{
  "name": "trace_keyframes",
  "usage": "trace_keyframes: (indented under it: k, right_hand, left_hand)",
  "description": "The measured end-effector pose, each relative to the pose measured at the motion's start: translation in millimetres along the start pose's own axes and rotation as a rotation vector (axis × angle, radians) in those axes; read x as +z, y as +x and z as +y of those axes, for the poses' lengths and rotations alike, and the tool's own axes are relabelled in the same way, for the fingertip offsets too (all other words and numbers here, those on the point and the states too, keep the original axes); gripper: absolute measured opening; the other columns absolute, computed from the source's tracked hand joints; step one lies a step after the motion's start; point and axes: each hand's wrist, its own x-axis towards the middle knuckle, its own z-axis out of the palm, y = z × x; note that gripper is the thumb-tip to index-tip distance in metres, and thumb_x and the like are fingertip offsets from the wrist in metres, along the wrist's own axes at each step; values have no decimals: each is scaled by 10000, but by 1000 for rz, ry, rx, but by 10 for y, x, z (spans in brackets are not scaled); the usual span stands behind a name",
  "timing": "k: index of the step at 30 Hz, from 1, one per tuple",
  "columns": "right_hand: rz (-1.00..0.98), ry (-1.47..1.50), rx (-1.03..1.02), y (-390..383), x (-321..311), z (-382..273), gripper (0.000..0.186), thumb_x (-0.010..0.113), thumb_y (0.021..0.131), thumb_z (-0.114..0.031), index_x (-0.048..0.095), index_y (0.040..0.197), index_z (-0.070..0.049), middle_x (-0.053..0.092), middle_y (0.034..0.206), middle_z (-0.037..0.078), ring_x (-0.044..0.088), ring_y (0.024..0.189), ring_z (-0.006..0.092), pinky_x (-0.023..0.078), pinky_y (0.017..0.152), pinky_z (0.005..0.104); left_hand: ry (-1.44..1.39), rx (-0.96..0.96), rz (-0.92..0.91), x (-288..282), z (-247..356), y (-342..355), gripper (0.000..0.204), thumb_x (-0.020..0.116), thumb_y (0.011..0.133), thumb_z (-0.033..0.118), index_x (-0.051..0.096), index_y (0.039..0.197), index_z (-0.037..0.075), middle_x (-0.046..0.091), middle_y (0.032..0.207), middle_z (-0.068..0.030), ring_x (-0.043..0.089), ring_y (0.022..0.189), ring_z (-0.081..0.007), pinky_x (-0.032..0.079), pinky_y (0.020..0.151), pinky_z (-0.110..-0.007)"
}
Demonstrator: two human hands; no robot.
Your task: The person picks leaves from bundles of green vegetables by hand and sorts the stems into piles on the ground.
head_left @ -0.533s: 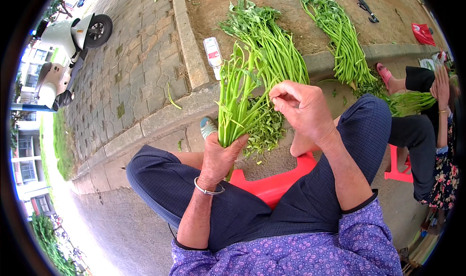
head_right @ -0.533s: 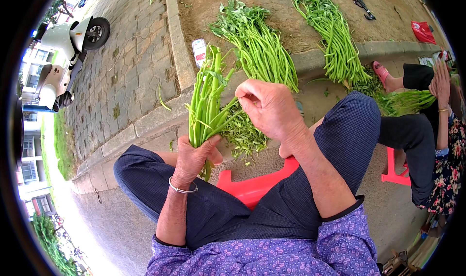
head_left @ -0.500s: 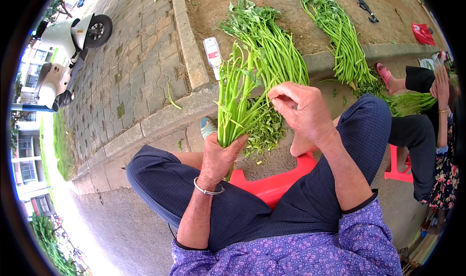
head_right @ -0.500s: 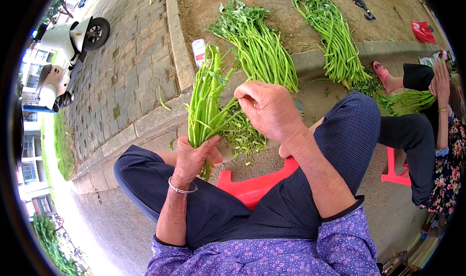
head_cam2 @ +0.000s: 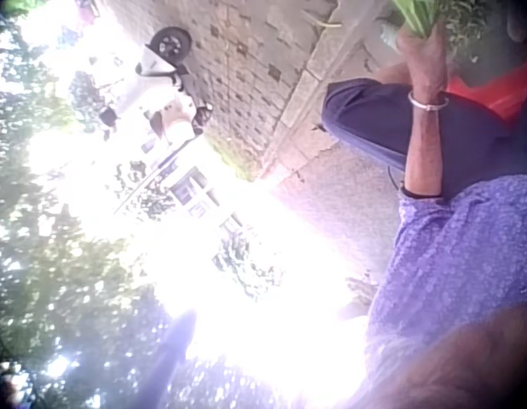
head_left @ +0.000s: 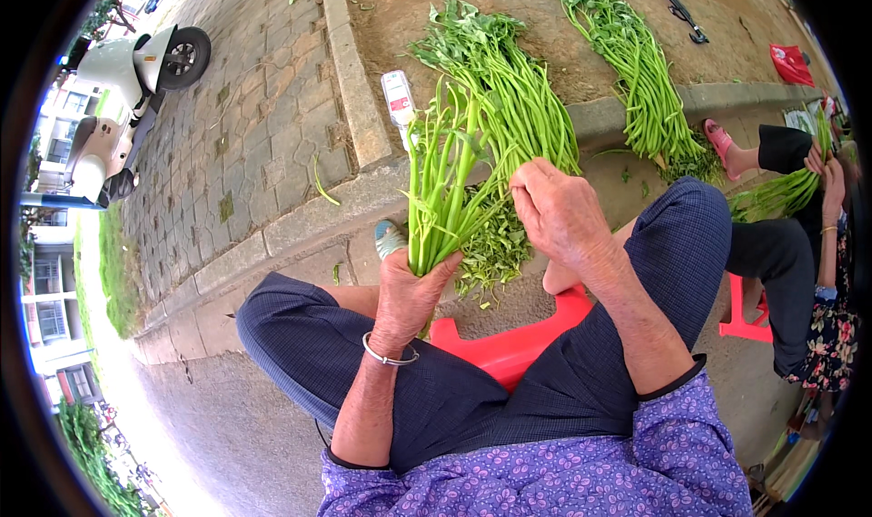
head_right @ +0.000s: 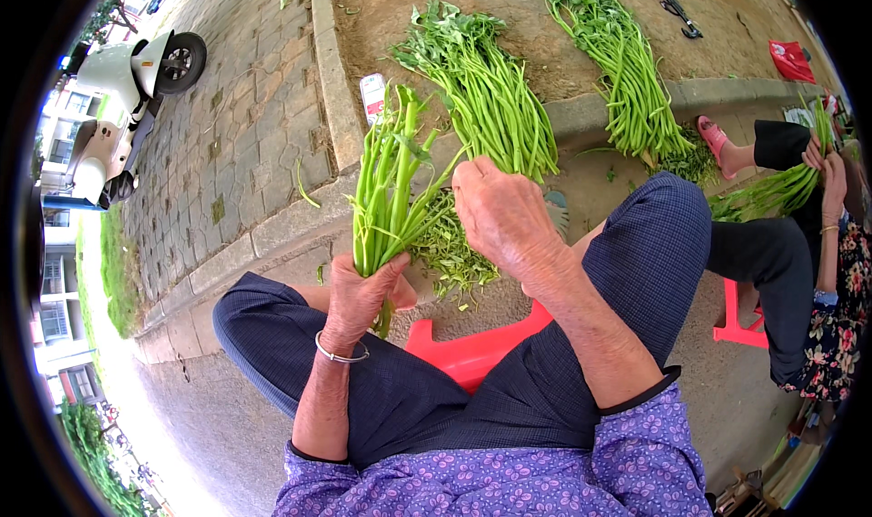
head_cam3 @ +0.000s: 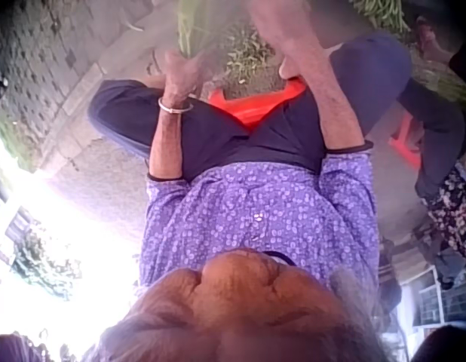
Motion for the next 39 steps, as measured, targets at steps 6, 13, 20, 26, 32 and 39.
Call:
trace_keyframes:
  k: [6,13,20,26,32,39]
  right_hand:
    - [191,191,113,-11,66,-56,57,559,827,-15,515,862,-19,564,755,159,591,674,381,476,589,451]
    - [438,-32,184,55,58,10,66,534,859,-78,508,828,-26,558,712,148,586,633,353,464,561,439]
    - [-75,408,177,-6,-88,72,180,582,900,-144,605,800,4,600,664,70,547,541,142,461,532,305]
    - [67,741,379,80,-117,14,149,603,871,-93,641,947,29,570,649,-3,491,559,46,415,508,229]
    - [-27,879,471,124,-148,46,153,624,851,-79,655,938,42,543,635,-42,471,541,21,392,476,191]
    - [93,1063,621,153,-234,149,87,656,835,-102,649,787,-30,550,580,-24,473,459,32,401,404,199]
  left_hand:
    - [54,32,-1,103,87,18,138,678,841,63,659,933,-39,622,689,10,497,606,-44,431,549,-241]
    - [143,95,18,60,22,3,116,671,860,87,657,903,-19,578,652,28,504,551,-39,406,491,-222]
    - [11,56,-8,23,14,15,116,658,872,86,655,885,-29,618,627,-13,563,534,-75,449,473,-235]
    - [76,35,-49,24,19,10,129,666,859,77,662,925,-33,618,649,-1,524,569,-62,439,516,-241]
    - [228,140,-86,65,70,8,132,678,855,101,660,833,-28,596,611,15,541,553,-40,431,480,-220]
    - [135,66,-73,32,20,15,151,681,832,65,666,948,-31,647,689,-27,537,612,-68,457,590,-255]
